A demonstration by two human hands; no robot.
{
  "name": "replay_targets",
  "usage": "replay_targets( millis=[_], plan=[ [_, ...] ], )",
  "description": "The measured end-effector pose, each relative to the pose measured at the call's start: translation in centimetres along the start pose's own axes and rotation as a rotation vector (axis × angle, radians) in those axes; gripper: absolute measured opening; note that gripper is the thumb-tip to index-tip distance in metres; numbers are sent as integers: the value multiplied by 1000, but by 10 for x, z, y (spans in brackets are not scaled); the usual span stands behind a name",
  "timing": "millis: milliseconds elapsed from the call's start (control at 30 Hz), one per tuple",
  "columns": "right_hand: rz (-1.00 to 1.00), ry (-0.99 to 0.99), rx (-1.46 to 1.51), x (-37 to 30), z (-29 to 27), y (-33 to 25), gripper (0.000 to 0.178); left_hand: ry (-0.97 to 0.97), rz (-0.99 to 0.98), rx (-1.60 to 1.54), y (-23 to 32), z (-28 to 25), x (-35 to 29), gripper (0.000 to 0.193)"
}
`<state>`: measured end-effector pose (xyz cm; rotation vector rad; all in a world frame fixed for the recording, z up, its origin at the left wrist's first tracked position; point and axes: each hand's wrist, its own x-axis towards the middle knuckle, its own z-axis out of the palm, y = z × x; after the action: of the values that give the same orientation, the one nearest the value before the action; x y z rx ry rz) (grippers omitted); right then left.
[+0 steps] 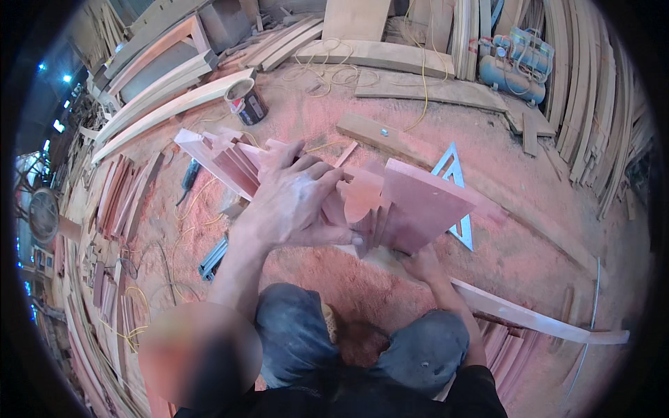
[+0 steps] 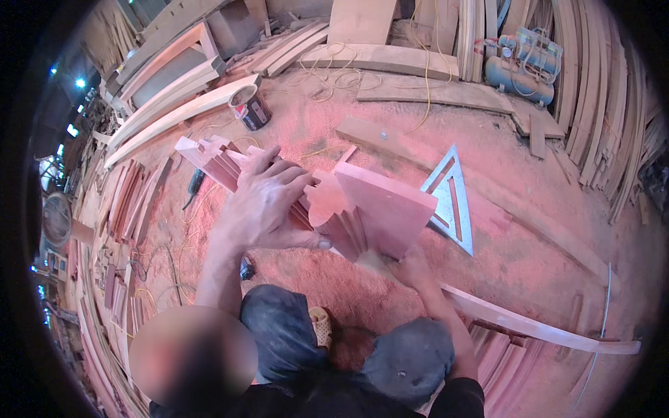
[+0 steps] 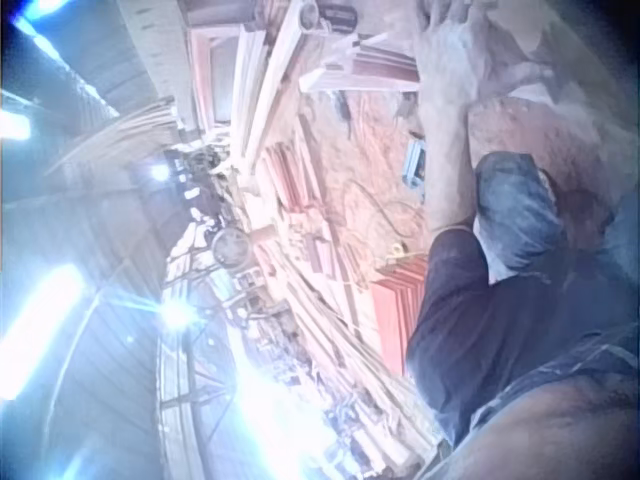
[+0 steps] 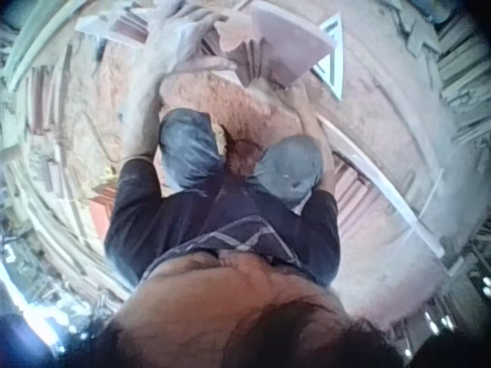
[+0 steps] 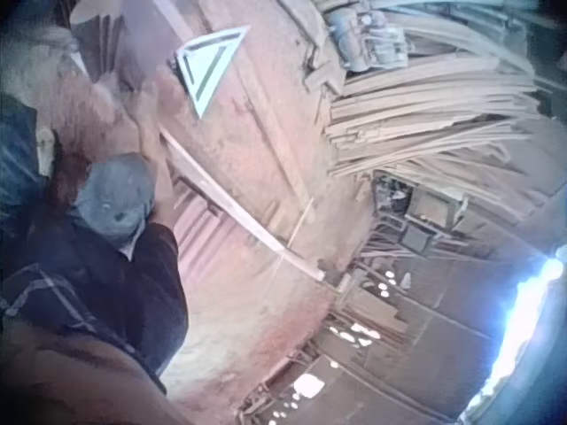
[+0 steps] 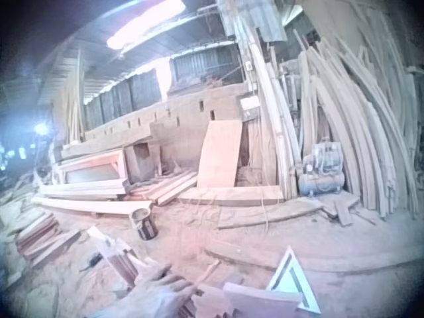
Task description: The person assembles multiple reddish-pink wooden pieces into a fan-like structure using a nail gun and a hammer. They repeatedly align the pieces, fasten them with nails, and tap them into place.
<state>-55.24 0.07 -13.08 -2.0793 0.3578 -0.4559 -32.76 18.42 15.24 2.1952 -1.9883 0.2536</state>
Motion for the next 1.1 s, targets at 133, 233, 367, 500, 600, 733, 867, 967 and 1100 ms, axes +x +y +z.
replay_targets(
  millis=[133,233,367,500,600,733,867,967,1100],
  plan=[
    [-93,-6,-148,6,2,8,39,274,-55,-223,4,-81,18,79],
    [-5,-36,-4,8,4,12,39,186,51,-390,30,-56,79,80],
    [153,-69,204,7,3,7,38,-48,108,-445,63,-29,130,88],
    [43,33,13,8,0,-4,37,-205,47,-504,69,-33,135,87],
    [52,59,69,8,1,-9,34,-124,193,-394,66,-37,130,79],
    [16,86,-105,7,3,-6,29,-236,273,-303,62,-27,117,53],
    [70,102,-129,5,5,1,28,-25,281,-267,66,-17,114,41],
    [199,46,-148,4,7,2,32,-63,302,-268,63,-23,116,42],
    [70,141,-132,3,8,-1,26,64,279,-304,57,-28,126,59]
  ],
)
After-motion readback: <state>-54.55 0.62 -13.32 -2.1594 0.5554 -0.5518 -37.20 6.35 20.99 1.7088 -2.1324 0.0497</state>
